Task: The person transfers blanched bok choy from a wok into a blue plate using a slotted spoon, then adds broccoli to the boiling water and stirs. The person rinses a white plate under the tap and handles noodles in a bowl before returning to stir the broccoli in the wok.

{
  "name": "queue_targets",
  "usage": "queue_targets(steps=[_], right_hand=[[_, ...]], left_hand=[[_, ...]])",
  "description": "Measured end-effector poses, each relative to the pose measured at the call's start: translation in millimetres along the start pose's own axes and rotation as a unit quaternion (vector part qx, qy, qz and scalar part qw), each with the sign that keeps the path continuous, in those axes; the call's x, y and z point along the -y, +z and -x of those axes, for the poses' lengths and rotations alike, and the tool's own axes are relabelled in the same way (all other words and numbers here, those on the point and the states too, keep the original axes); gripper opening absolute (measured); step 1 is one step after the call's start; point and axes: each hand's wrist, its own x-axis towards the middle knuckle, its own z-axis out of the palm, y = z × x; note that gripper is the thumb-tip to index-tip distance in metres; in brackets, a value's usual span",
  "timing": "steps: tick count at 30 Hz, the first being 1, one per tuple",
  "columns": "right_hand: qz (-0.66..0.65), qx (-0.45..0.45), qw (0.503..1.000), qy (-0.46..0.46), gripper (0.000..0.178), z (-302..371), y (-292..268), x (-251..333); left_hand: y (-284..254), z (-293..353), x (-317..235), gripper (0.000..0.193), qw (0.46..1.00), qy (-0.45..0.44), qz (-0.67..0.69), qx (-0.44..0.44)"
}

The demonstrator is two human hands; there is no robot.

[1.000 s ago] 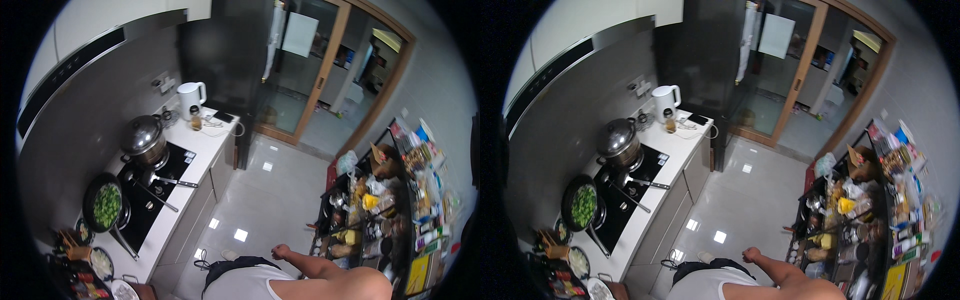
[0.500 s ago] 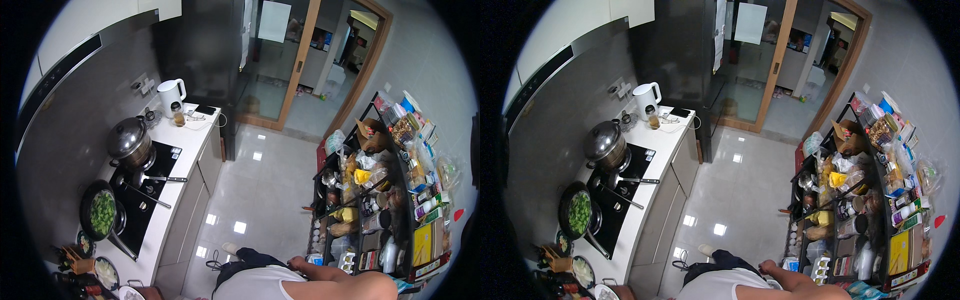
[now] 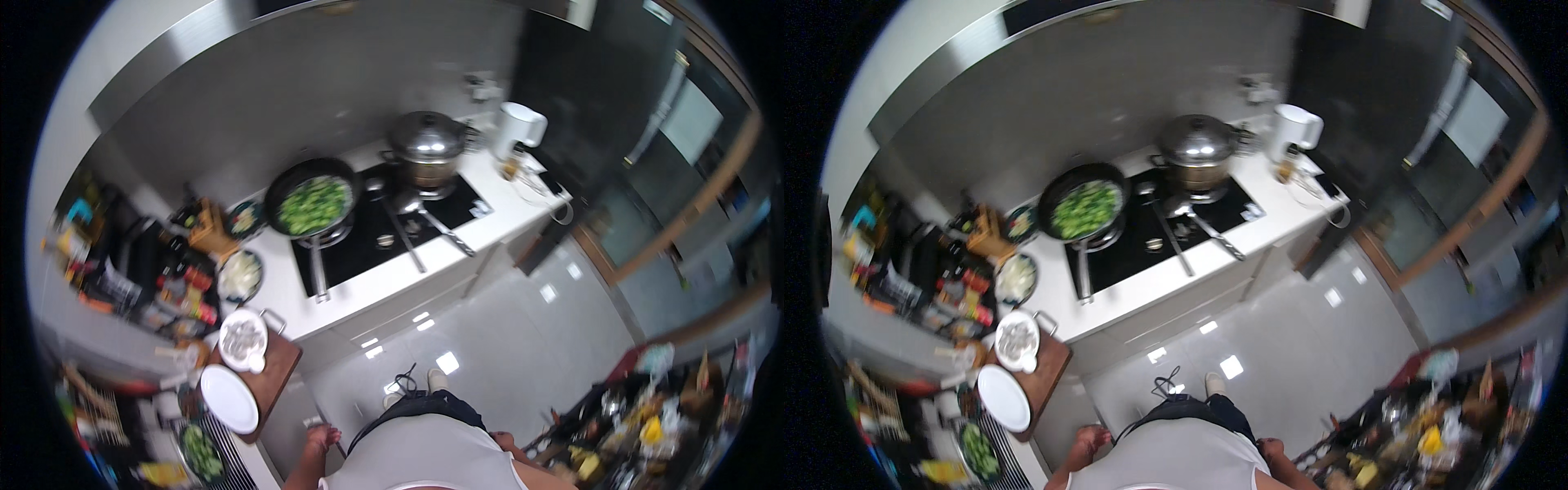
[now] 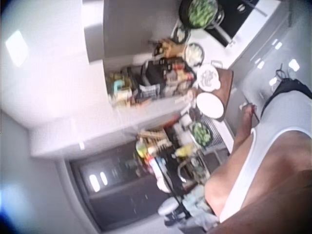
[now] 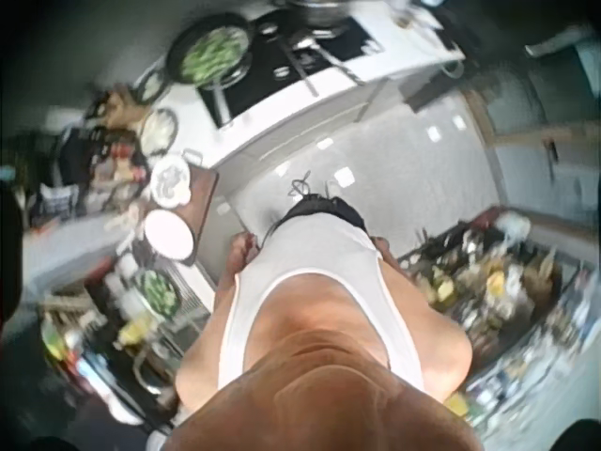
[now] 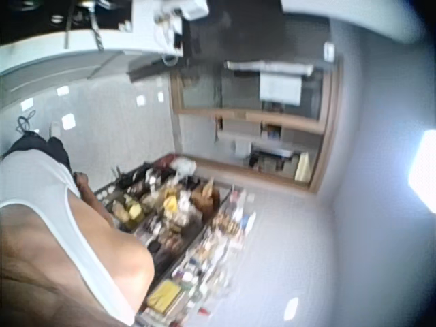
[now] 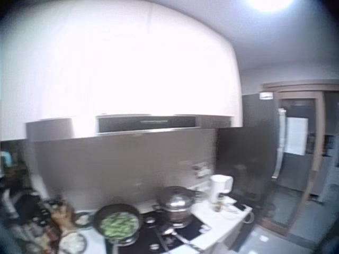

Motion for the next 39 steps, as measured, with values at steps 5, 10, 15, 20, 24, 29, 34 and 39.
queue_targets(steps=[5,10,15,20,24,29,34,39], right_hand=[[-0.01,0.033,0.997,-0.07,0.024,-45.1,-28.2,50.6],[0.034,0.189,0.942,-0.274,0.024,-199.1,-52.2,37.3],[-0.154,0.147,0.977,-0.018,0.019,-166.6,-67.6,137.8],[-0.2,0.178,0.964,-0.009,0.011,-189.6,-79.3,155.2],[0.144,0.194,0.815,-0.526,0.014,-223.4,-90.7,138.9],[0.241,0.213,0.793,-0.517,0.021,-229.7,-91.5,147.6],[0.571,0.148,0.602,-0.539,0.032,-263.2,-96.0,163.6],[0.329,0.143,0.839,-0.408,0.023,-258.6,-75.0,181.7]], left_hand=[[0.5,17.4,31.1,0.022,0.996,-0.027,0.068,-0.05],[39.0,58.5,50.7,0.021,0.984,-0.032,0.152,-0.087],[61.0,73.8,58.3,0.023,0.971,-0.021,0.215,-0.102],[91.4,92.5,60.3,0.023,0.956,-0.022,0.264,-0.126],[102.7,109.8,75.4,0.022,0.944,-0.042,0.293,-0.146],[103.0,114.4,102.0,0.021,0.933,-0.055,0.315,-0.162],[113.5,142.4,104.3,0.021,0.932,-0.049,0.315,-0.172],[60.3,114.2,174.0,0.022,0.848,0.516,-0.117,0.024]])
